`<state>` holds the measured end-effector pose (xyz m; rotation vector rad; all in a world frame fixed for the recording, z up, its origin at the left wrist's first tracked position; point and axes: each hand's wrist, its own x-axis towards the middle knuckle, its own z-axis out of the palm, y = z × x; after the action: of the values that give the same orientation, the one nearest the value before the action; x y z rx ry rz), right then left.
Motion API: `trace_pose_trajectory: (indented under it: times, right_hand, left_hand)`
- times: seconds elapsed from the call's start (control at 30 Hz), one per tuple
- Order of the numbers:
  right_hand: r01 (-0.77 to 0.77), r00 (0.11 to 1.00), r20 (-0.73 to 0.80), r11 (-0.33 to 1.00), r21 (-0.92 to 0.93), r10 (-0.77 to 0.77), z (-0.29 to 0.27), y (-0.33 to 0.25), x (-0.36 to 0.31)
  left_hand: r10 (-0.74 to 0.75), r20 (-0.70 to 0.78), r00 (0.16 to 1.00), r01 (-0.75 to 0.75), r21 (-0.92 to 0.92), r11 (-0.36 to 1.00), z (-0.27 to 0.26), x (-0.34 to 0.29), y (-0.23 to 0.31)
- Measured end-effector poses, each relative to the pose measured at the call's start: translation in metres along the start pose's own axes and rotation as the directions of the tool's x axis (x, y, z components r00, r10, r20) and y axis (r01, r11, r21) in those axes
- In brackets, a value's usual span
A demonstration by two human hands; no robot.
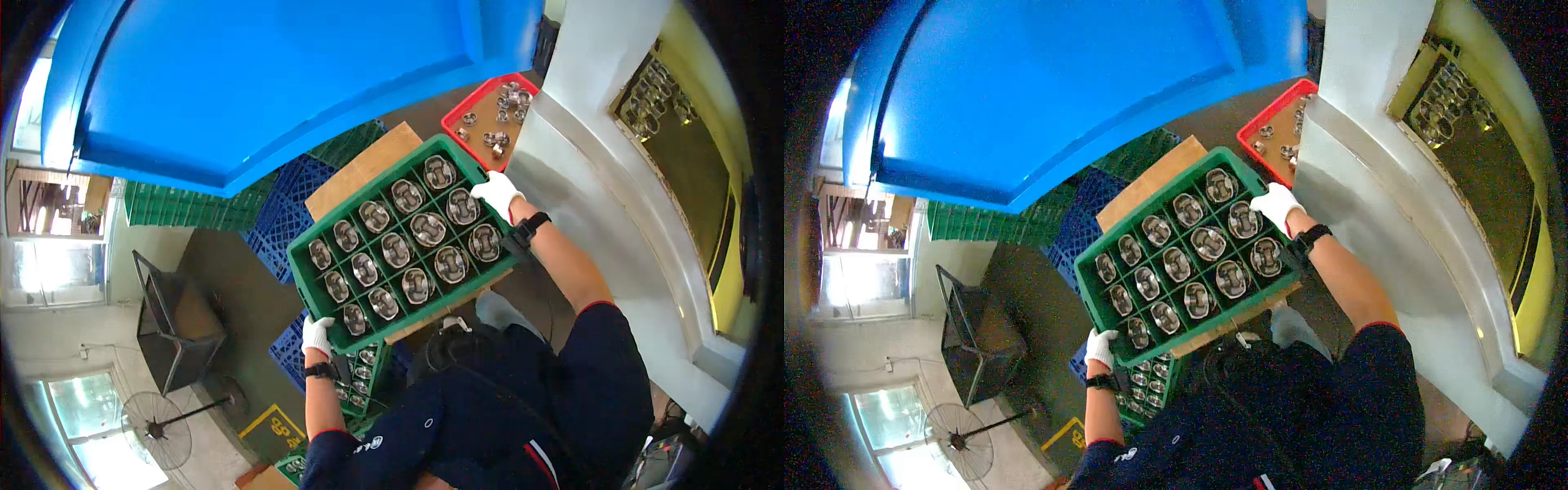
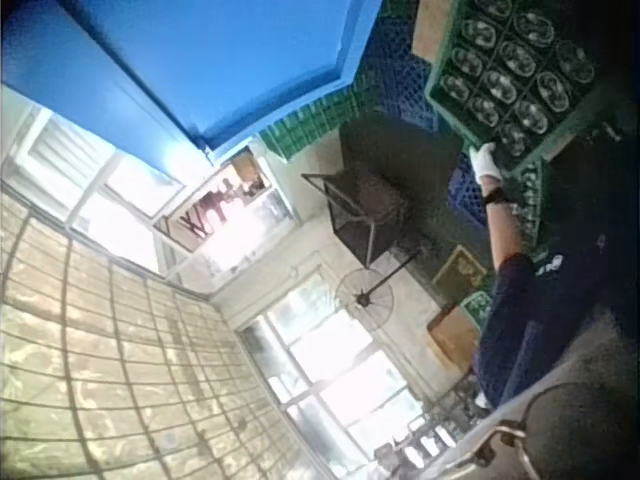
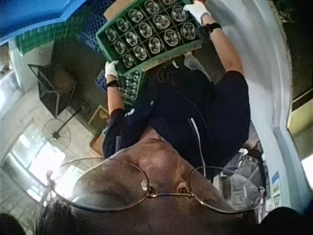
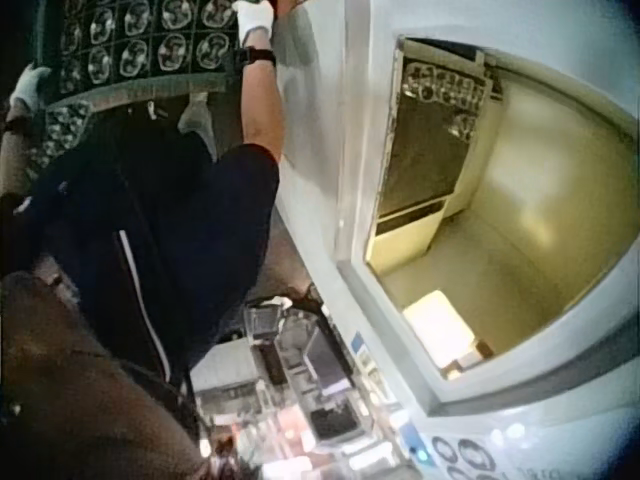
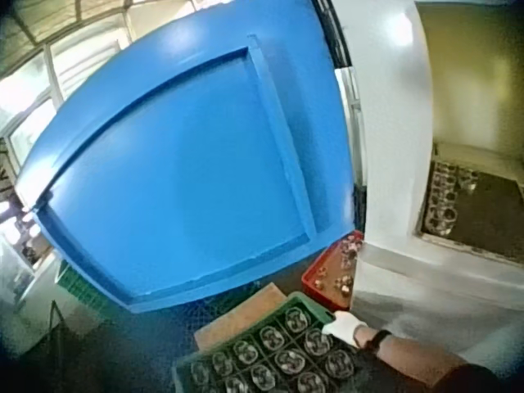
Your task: Transfer metal pistons from crates into an inspection machine.
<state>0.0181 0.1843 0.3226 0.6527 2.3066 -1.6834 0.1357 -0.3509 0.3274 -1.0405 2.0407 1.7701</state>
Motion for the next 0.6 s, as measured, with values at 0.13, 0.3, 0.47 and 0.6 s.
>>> trace_pose_trajectory:
  times: [0.13,0.3,0.47,0.6]
  right_hand:
    - [0.035,0.999,0.013,0.979,-0.203,-0.033,-0.010,0.004,0.004]
    - [0.068,0.983,-0.097,0.797,-0.600,-0.156,-0.016,-0.037,-0.053]
    - [0.257,0.745,-0.207,0.558,-0.789,-0.634,0.001,-0.022,-0.117]
    - [0.175,0.920,-0.045,0.510,-0.842,-0.390,0.018,-0.020,-0.132]
  left_hand:
    - [0.078,0.081,0.994,-0.086,0.106,0.991,0.009,-0.017,0.004]
    - [0.119,0.119,0.986,-0.126,0.055,0.990,0.008,-0.019,-0.011]
    - [0.187,0.125,0.974,-0.185,-0.027,0.982,0.005,-0.036,-0.024]
    - [0.228,0.152,0.962,-0.225,-0.037,0.974,0.006,-0.043,-0.028]
